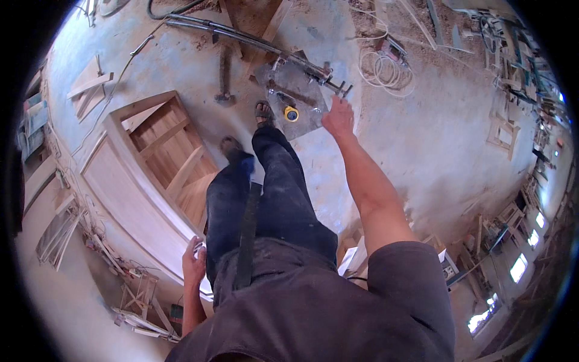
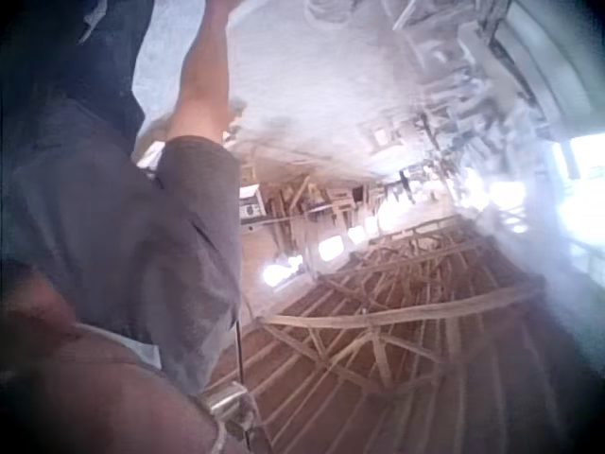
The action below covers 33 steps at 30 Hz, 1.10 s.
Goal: The person places a wooden door panel on the floor and uses a pipe clamp to apply pressure across its width. They tighten the clamp with a wrench, then use a hammer to tap the door edges while the clamp is engaged. Finally, they remove the clamp and lift the door panel.
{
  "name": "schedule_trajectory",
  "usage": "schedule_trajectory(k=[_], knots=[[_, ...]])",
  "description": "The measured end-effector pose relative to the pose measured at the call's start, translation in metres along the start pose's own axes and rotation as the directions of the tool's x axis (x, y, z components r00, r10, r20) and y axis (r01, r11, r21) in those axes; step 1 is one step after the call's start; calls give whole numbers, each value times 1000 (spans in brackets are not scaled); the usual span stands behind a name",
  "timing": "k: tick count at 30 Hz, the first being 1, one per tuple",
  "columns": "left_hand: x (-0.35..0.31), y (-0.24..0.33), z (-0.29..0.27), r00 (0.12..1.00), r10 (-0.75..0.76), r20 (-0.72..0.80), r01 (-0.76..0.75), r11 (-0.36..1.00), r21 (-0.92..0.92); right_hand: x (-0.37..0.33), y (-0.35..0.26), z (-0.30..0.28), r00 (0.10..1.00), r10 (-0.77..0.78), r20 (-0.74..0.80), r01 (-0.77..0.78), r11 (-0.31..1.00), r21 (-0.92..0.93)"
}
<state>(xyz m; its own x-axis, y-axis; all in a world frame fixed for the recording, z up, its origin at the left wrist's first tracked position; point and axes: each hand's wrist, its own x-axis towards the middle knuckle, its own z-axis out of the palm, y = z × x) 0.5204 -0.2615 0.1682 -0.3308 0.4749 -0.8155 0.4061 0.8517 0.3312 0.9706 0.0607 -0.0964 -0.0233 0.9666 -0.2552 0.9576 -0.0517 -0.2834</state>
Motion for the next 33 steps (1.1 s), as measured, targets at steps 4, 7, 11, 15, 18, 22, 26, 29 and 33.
schedule_trajectory(k=[4,7,11,15,18,22,26,29,33], knots=[[41,25,-13,999,-7,-46,4,999,-50,78,-13,10,953,-296,-68,279,942,-185],[77,25,-17,999,-5,-39,4,1000,-23,114,-12,36,985,-162,61,173,935,-311],[113,12,-19,997,-42,-62,43,999,10,128,-30,48,982,-175,-67,145,935,-324],[133,-7,-18,997,-59,-52,58,998,-9,135,-31,51,989,-91,119,125,939,-319],[153,-10,-16,999,-49,-19,49,999,-23,134,-38,46,947,-15,322,157,893,-423],[216,35,-12,997,67,-22,-69,994,-88,118,-57,42,889,-75,452,302,838,-455],[322,101,27,926,373,-62,-375,885,-275,64,-116,7,864,-220,453,388,864,-321],[410,162,71,973,223,62,-139,777,-614,13,-167,-8,871,-420,256,462,877,-132],[444,249,75,948,-102,302,318,253,-914,-46,-241,-36,916,-267,300,287,957,-26]])
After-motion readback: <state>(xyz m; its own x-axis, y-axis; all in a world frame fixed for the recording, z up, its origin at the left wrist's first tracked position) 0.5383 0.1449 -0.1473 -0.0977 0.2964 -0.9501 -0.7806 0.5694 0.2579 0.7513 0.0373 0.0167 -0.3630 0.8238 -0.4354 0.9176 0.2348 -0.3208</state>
